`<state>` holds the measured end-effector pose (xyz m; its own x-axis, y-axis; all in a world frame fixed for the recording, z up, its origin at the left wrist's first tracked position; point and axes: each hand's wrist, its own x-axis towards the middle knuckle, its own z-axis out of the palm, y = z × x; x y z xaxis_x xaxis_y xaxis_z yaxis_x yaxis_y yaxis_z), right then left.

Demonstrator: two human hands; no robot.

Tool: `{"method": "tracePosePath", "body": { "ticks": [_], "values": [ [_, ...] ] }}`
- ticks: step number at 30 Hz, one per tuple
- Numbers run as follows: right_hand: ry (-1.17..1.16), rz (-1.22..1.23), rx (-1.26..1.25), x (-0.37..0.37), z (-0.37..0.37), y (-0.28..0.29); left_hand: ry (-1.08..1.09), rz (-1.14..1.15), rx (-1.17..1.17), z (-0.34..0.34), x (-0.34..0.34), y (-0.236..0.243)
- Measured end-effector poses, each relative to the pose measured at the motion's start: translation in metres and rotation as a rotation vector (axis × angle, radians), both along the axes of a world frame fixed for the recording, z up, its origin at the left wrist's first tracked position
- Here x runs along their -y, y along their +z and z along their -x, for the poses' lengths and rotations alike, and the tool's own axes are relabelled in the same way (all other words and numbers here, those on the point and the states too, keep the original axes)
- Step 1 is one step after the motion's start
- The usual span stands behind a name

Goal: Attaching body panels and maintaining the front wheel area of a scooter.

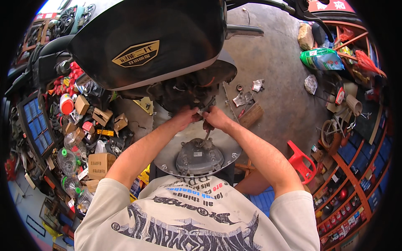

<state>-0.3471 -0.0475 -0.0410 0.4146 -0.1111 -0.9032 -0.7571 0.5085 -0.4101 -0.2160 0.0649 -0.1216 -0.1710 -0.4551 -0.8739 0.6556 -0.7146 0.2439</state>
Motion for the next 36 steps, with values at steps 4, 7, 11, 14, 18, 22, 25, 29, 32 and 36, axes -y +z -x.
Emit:
{"method": "tracePosePath", "body": {
  "ticks": [4, 7, 11, 14, 18, 22, 25, 29, 32, 36],
  "values": [
    [0.022, 0.037, -0.014, 0.0, 0.0, 0.0, 0.076, 0.032, -0.03, 0.003, -0.004, -0.003],
    [0.025, 0.071, -0.026, 0.001, 0.002, -0.003, 0.075, 0.054, -0.031, 0.004, -0.003, -0.002],
    [0.04, 0.064, -0.021, 0.001, 0.002, -0.002, 0.101, 0.038, -0.012, 0.007, -0.005, -0.003],
    [0.042, 0.061, -0.04, 0.002, -0.001, 0.003, 0.126, 0.048, 0.023, 0.011, -0.006, -0.004],
    [0.024, 0.077, -0.056, 0.001, 0.001, 0.003, 0.173, 0.092, 0.038, 0.016, -0.007, -0.005],
    [-0.023, 0.037, -0.06, 0.0, 0.002, 0.002, 0.163, 0.085, 0.048, 0.014, -0.007, -0.003],
    [-0.056, 0.023, -0.011, -0.002, 0.006, -0.003, 0.123, 0.054, -0.009, 0.007, -0.006, 0.001],
    [-0.114, 0.059, 0.035, -0.006, 0.01, -0.008, 0.038, -0.007, -0.041, 0.002, 0.001, 0.012],
    [-0.086, 0.081, 0.035, -0.006, 0.008, -0.005, 0.048, -0.019, -0.049, 0.002, 0.0, 0.012],
    [-0.029, 0.137, 0.017, -0.006, 0.004, -0.004, 0.11, 0.009, -0.059, 0.006, -0.005, 0.008]
  ]
}}
